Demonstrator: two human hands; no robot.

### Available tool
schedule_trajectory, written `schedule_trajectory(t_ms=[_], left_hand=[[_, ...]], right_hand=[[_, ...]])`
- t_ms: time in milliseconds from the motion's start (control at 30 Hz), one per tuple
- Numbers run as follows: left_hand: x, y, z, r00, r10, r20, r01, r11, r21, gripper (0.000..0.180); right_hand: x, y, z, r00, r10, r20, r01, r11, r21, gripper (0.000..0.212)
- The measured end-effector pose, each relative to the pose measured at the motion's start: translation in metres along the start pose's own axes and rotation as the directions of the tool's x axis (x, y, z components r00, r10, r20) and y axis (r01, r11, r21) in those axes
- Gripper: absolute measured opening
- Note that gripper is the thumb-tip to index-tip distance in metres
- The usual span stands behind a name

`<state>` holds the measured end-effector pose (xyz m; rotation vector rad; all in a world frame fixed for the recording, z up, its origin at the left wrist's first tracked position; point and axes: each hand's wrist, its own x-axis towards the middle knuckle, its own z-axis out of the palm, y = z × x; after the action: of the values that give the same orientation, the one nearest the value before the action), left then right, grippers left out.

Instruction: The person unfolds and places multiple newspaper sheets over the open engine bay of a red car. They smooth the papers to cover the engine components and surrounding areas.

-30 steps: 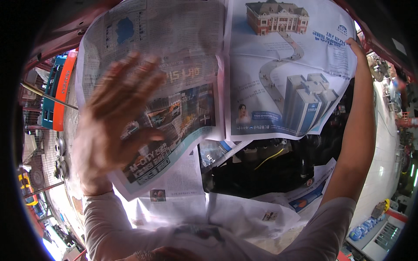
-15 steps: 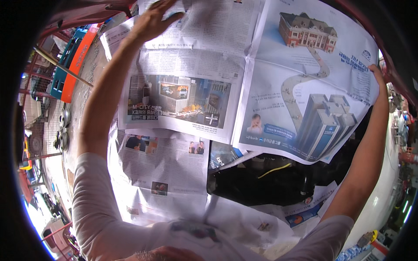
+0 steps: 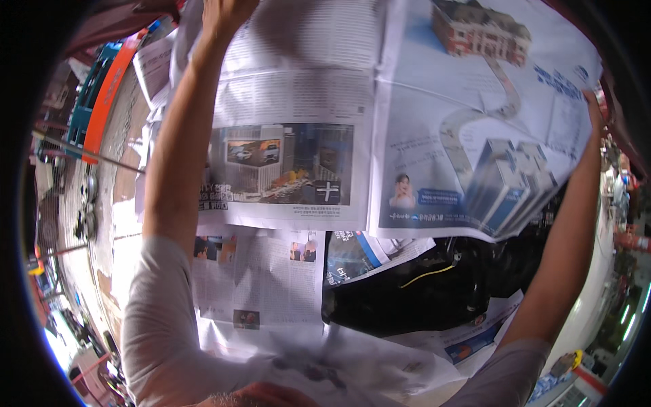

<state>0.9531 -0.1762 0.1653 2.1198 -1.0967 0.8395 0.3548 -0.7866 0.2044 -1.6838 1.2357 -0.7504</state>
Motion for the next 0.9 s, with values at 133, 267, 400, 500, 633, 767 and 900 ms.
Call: schedule_trajectory(t_ms=[133, 267, 400, 500, 633, 767, 900], left_hand=[[-0.08, 0.058, 0.004, 0.903, 0.351, 0.247, -0.342, 0.936, -0.08, 0.085], [-0.057, 0.048, 0.021, 0.912, 0.277, 0.303, -0.228, 0.955, -0.187, 0.09], [-0.028, 0.042, 0.015, 0.878, 0.167, 0.449, -0.163, 0.986, -0.048, 0.097], [-0.016, 0.036, -0.006, 0.888, 0.215, 0.405, -0.209, 0.976, -0.061, 0.091], [-0.023, 0.019, 0.051, 0.93, 0.353, 0.099, -0.347, 0.935, -0.073, 0.077], [-0.005, 0.076, 0.044, 0.947, 0.101, 0.305, -0.115, 0.993, 0.03, 0.08], [0.012, 0.075, 0.071, 0.923, -0.067, 0.378, 0.053, 0.997, 0.048, 0.061]], right_hand=[[0.004, -0.016, 0.004, 0.998, -0.04, -0.04, 0.04, 0.999, 0.005, 0.051], [-0.016, -0.042, -0.054, 0.989, -0.082, -0.126, 0.086, 0.996, 0.033, 0.051], [-0.096, -0.046, -0.116, 0.974, 0.13, -0.187, -0.075, 0.958, 0.275, 0.056], [-0.189, -0.047, -0.143, 0.938, 0.116, -0.326, -0.028, 0.964, 0.264, 0.061], [-0.34, -0.052, -0.164, 0.914, 0.189, -0.359, 0.003, 0.882, 0.472, 0.06], [-0.463, -0.049, -0.198, 0.776, 0.215, -0.593, 0.065, 0.908, 0.413, 0.051], [-0.543, -0.03, -0.24, 0.681, -0.112, -0.724, 0.173, 0.985, 0.011, 0.045]])
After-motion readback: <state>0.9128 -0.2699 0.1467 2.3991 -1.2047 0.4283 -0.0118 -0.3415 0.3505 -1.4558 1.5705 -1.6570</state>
